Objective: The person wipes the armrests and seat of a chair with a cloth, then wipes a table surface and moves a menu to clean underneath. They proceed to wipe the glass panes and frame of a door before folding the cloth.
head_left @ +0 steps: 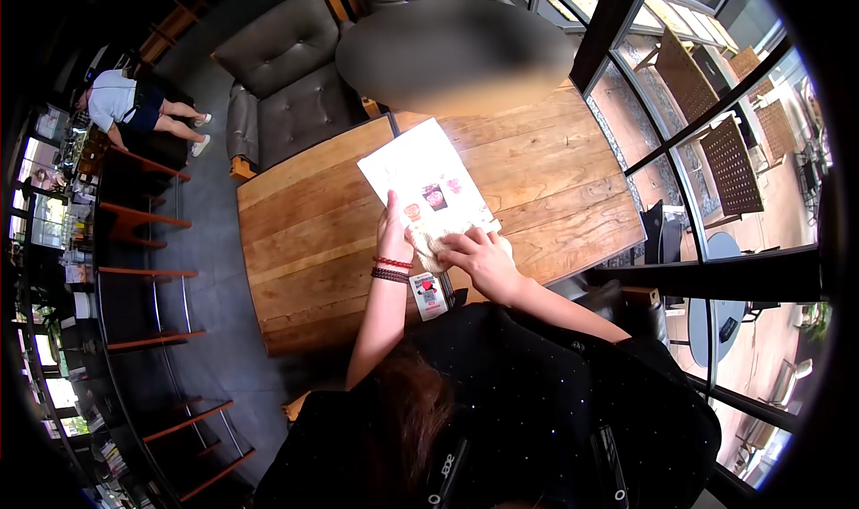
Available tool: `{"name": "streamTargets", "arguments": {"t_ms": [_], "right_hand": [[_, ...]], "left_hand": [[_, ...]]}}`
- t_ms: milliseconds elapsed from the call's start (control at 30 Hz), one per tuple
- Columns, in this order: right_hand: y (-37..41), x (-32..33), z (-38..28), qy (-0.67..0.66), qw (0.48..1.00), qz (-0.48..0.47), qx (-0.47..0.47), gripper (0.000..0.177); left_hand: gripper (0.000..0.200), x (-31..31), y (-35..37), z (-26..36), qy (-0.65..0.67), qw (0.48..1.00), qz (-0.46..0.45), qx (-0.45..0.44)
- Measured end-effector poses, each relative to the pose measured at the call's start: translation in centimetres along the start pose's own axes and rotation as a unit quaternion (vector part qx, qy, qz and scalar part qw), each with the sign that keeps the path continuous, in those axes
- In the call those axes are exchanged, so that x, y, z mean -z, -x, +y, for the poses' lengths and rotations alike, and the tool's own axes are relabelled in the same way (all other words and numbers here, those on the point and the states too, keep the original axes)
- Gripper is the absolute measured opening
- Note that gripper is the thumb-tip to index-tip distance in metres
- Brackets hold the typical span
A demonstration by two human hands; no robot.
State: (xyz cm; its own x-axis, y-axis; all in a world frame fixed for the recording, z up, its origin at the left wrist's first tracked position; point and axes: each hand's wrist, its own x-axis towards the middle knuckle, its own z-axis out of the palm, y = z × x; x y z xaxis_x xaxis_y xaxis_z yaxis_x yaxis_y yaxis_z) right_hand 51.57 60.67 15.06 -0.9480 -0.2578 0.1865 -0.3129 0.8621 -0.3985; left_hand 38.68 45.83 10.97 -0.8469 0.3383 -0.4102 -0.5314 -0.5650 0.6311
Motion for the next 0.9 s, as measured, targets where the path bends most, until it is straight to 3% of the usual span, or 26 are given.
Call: {"name": "streamTargets", "arguments": {"t_ms": [200,300,367,433,467,500,633,700,833,900], "right_hand": [[-0.2,1.7,1.1,0.003,1.000,0.014,-0.016,0.035],[0.1,1.5,3.8,-0.033,0.994,0.061,-0.078,0.034],[0.4,-0.2,6.8,-0.051,0.973,0.174,-0.143,0.031],[1.2,-2.7,10.8,-0.243,0.905,0.212,-0.277,0.029],[1.7,-4.2,12.4,-0.464,0.785,0.235,-0.337,0.029],[2.0,-5.1,13.4,-0.652,0.611,0.245,-0.375,0.031],[-0.9,-4.3,8.5,-0.869,0.333,0.194,-0.311,0.036],[-2.4,-5.6,7.2,-0.890,0.241,0.202,-0.332,0.038],[-3.8,-6.0,4.5,-0.862,0.306,0.142,-0.378,0.042],[-3.6,-7.6,4.2,-0.863,0.309,0.084,-0.391,0.039]], "left_hand": [[0.053,-1.6,-0.2,0.4,-0.058,0.996,-0.026,-0.055],[0.053,-1.8,-0.6,0.7,-0.088,0.992,-0.020,-0.091],[0.053,-2.3,-0.5,1.5,-0.093,0.991,-0.003,-0.096],[0.056,-2.3,-0.8,1.8,-0.067,0.993,0.021,-0.095],[0.057,-2.4,-0.7,1.9,-0.044,0.995,0.020,-0.091],[0.058,-2.6,-0.7,2.0,-0.021,0.996,0.019,-0.086],[0.060,-2.6,-1.8,0.2,0.014,0.994,0.036,-0.102],[0.063,-3.1,-1.9,-0.8,0.024,0.992,0.051,-0.117],[0.067,-3.6,-2.0,-1.2,0.027,0.985,0.078,-0.154],[0.068,-3.6,-2.0,-0.9,0.035,0.983,0.085,-0.160]]}}
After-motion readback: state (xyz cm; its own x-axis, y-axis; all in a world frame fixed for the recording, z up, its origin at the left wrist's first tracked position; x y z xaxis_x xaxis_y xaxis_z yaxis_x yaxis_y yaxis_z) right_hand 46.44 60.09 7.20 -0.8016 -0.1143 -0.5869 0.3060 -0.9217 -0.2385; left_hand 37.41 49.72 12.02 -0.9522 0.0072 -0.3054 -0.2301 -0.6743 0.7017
